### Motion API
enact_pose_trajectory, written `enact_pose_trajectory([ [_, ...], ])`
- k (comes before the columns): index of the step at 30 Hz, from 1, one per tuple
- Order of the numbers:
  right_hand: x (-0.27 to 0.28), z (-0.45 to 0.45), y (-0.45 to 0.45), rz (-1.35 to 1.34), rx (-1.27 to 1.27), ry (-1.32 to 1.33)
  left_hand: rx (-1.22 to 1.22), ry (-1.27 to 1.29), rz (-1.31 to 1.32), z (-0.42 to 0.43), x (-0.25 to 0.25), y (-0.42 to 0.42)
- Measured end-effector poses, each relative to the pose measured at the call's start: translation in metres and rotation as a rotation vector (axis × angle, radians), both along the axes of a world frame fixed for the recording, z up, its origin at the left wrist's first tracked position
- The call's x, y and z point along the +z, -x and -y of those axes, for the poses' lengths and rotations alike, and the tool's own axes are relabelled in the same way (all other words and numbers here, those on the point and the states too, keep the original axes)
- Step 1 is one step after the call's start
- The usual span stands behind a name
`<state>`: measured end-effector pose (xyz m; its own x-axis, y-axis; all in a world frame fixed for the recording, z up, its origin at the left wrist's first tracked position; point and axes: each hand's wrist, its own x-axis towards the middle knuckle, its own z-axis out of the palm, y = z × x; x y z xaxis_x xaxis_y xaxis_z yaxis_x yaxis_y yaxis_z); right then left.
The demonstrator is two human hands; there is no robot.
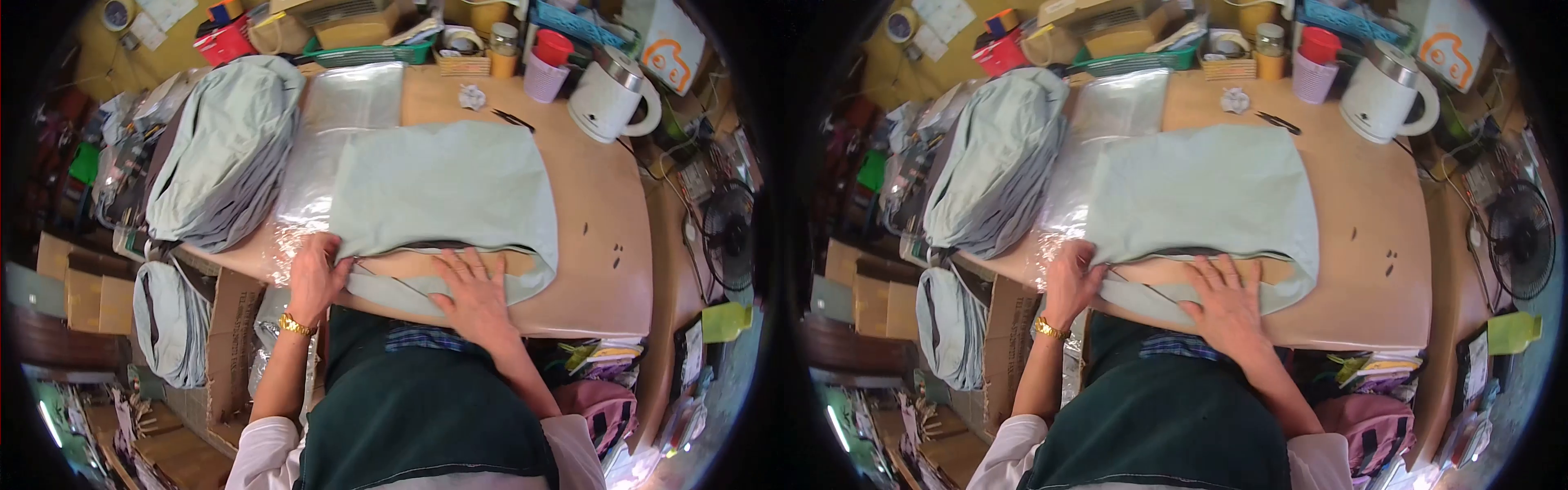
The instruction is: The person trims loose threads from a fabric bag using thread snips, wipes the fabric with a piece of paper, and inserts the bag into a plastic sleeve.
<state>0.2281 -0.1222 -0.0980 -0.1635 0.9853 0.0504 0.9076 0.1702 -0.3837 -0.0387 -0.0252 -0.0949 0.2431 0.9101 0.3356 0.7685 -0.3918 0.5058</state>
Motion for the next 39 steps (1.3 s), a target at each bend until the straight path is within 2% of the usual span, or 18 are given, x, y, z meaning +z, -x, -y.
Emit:
enact_pose_trajectory([
  [1, 0.000, 0.000, -0.003, -0.067, -0.008, -0.117, 0.022, -0.007, -0.001, 0.005, 0.004, 0.002],
  [2, -0.001, -0.002, -0.005, -0.067, 0.009, -0.118, 0.000, 0.051, 0.047, 0.013, 0.006, -0.003],
  [5, 0.014, -0.007, -0.001, -0.311, -0.075, -0.332, -0.058, 0.135, 0.113, 0.033, 0.020, -0.018],
  [6, 0.016, -0.007, 0.006, -0.298, -0.079, -0.329, -0.100, 0.152, 0.124, 0.037, 0.026, -0.025],
  [8, 0.018, -0.005, 0.017, -0.607, -0.046, -0.104, -0.138, 0.189, 0.139, 0.045, 0.035, -0.035],
  [9, 0.017, -0.004, 0.025, -0.592, -0.060, -0.108, -0.177, 0.143, 0.123, 0.049, 0.037, -0.039],
  [11, 0.008, -0.004, 0.039, -0.822, -0.034, -0.109, -0.246, 0.067, 0.124, 0.055, 0.035, -0.047],
  [12, 0.002, -0.003, 0.043, -0.807, -0.051, -0.114, -0.265, 0.068, 0.138, 0.058, 0.033, -0.050],
  [14, -0.011, 0.000, 0.048, -0.987, -0.112, -0.072, -0.251, 0.074, 0.145, 0.062, 0.031, -0.051],
  [19, -0.015, 0.009, 0.049, -0.874, -0.092, -0.234, -0.262, 0.089, 0.118, 0.064, 0.035, -0.051],
  [21, -0.009, 0.006, 0.045, -0.525, 0.042, -0.476, -0.260, 0.079, 0.110, 0.064, 0.035, -0.050],
  [24, -0.009, 0.008, 0.044, -0.460, 0.062, -0.488, -0.260, 0.107, 0.149, 0.064, 0.030, -0.048],
  [31, -0.006, 0.009, 0.040, -0.438, 0.064, -0.513, -0.294, 0.168, 0.168, 0.066, 0.035, -0.047],
  [33, -0.003, 0.012, 0.041, -0.828, -0.089, -0.169, -0.274, 0.194, 0.163, 0.067, 0.039, -0.049],
  [36, 0.002, 0.011, 0.047, -0.901, -0.115, -0.092, -0.257, 0.120, 0.167, 0.066, 0.034, -0.052],
  [37, 0.001, 0.011, 0.046, -0.898, -0.121, -0.096, -0.264, 0.119, 0.170, 0.066, 0.032, -0.051],
  [39, -0.001, 0.011, 0.044, -0.715, -0.022, -0.289, -0.296, 0.130, 0.114, 0.066, 0.030, -0.048],
])
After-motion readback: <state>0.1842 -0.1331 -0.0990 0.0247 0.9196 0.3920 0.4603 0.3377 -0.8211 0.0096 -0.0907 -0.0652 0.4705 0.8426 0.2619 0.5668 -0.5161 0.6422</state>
